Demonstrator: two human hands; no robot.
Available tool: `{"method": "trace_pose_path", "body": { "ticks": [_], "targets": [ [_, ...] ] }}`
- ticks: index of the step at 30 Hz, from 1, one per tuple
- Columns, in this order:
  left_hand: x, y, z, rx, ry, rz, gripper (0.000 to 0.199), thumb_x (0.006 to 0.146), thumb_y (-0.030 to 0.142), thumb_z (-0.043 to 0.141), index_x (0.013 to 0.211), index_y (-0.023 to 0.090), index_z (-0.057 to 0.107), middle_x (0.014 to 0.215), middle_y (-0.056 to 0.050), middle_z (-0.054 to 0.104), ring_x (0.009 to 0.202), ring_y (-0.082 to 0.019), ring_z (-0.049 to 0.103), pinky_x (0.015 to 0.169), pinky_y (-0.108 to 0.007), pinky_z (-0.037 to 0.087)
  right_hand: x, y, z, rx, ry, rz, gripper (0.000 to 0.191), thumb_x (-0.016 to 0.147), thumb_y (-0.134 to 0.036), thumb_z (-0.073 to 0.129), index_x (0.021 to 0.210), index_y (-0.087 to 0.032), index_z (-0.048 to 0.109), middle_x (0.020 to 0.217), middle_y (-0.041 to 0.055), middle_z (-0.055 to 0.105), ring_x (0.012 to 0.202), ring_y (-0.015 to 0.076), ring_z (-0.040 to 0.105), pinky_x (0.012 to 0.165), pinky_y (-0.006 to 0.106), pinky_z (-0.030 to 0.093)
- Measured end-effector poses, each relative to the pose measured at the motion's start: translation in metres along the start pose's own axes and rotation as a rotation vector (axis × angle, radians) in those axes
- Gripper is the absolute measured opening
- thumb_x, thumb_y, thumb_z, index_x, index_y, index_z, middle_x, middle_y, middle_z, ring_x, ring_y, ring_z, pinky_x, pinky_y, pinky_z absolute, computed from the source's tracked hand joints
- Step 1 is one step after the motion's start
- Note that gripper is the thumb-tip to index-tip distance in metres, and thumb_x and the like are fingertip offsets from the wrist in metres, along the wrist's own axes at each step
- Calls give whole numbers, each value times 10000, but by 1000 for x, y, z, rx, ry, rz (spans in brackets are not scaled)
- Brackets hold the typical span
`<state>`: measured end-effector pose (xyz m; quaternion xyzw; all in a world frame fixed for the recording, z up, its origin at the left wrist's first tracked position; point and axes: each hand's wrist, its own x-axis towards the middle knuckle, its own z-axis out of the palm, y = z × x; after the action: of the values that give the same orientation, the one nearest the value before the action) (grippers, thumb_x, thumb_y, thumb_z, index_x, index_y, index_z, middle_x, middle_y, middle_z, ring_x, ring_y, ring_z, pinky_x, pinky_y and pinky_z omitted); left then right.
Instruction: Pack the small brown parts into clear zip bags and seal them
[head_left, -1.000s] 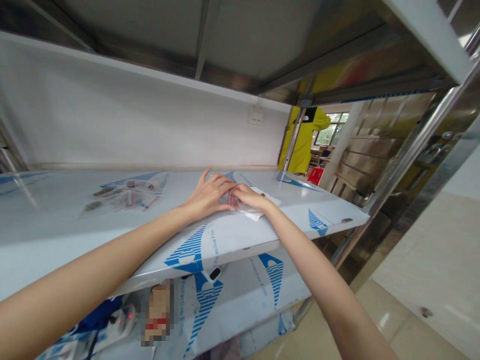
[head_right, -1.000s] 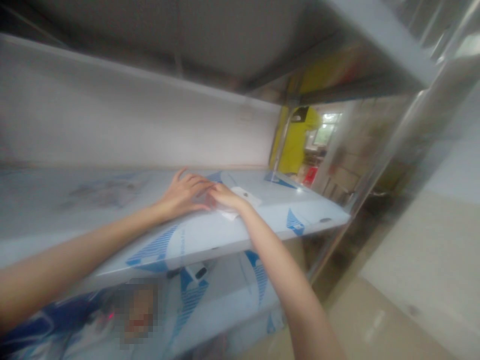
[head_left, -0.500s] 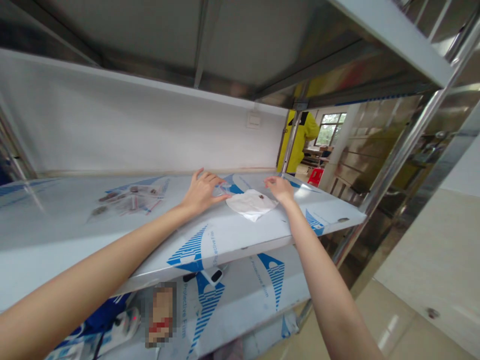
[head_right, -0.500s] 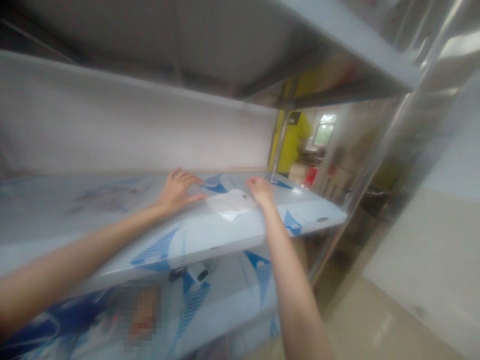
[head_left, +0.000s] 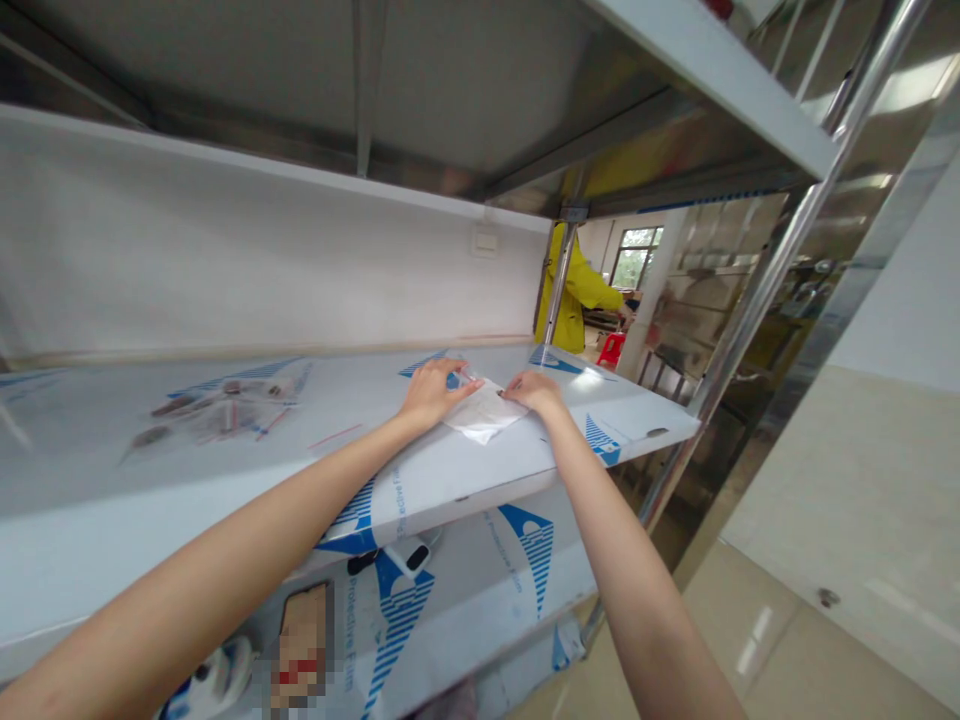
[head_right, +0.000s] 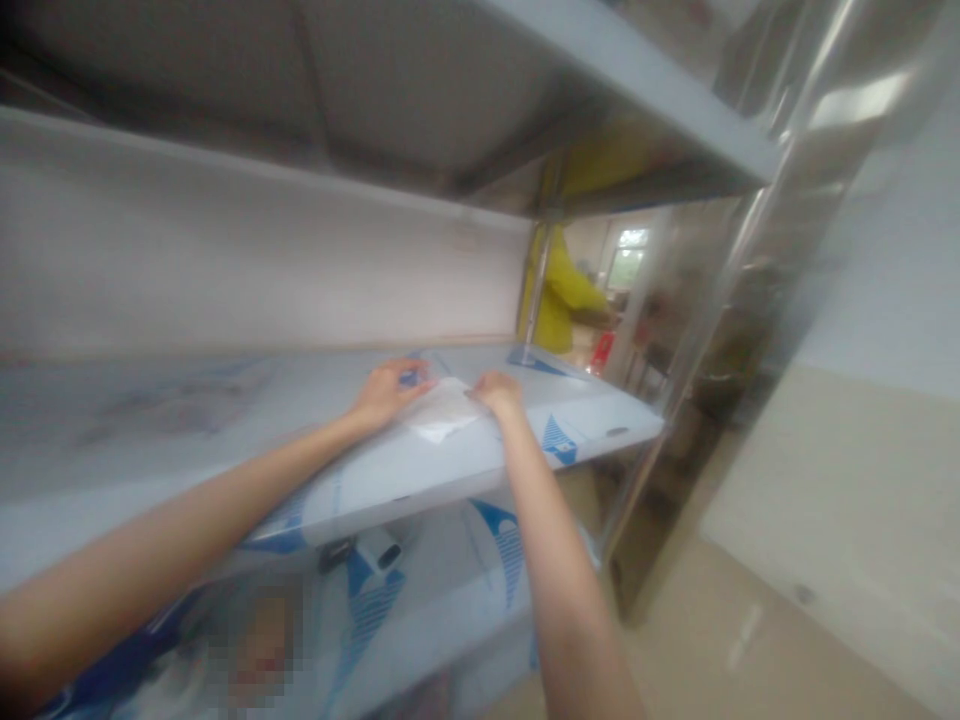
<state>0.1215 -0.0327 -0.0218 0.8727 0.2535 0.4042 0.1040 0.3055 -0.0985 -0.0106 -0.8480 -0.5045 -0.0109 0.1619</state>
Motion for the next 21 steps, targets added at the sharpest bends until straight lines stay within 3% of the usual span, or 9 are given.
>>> {"method": "trace_pose_path", "body": {
  "ticks": [6,15,18,21],
  "targets": [
    [-3,-5,-7,25,14,20,415,802,480,535,1072,180,633,1089,-88,664,1038,-245,589,920,-395,440,3,-1,8,-4,90,-68,108,690,-306,658,689,-212,711,806,116,709,802,256,653,641,311,462],
    [-6,-1,-7,0,-30,3,422,797,470,549,1092,176,620,1126,-85,648,1094,-248,553,941,-401,418,7,-2,14,39,151,-51,151,723,-226,605,786,-160,726,915,172,695,896,297,641,747,354,459],
    [-5,-1,-8,-11,-37,-11,433,792,474,555,1088,165,624,1129,-90,645,1103,-251,545,956,-404,404,8,-2,12,282,201,-92,156,726,-236,603,801,-147,708,910,149,698,882,263,641,769,342,457],
    [-5,-3,-7,-2,-40,-3,434,793,487,548,1083,173,626,1112,-88,652,1086,-249,555,941,-409,415,8,-9,10,719,150,-297,186,713,-292,621,818,-147,675,919,106,698,860,199,635,796,312,456]
  ]
}}
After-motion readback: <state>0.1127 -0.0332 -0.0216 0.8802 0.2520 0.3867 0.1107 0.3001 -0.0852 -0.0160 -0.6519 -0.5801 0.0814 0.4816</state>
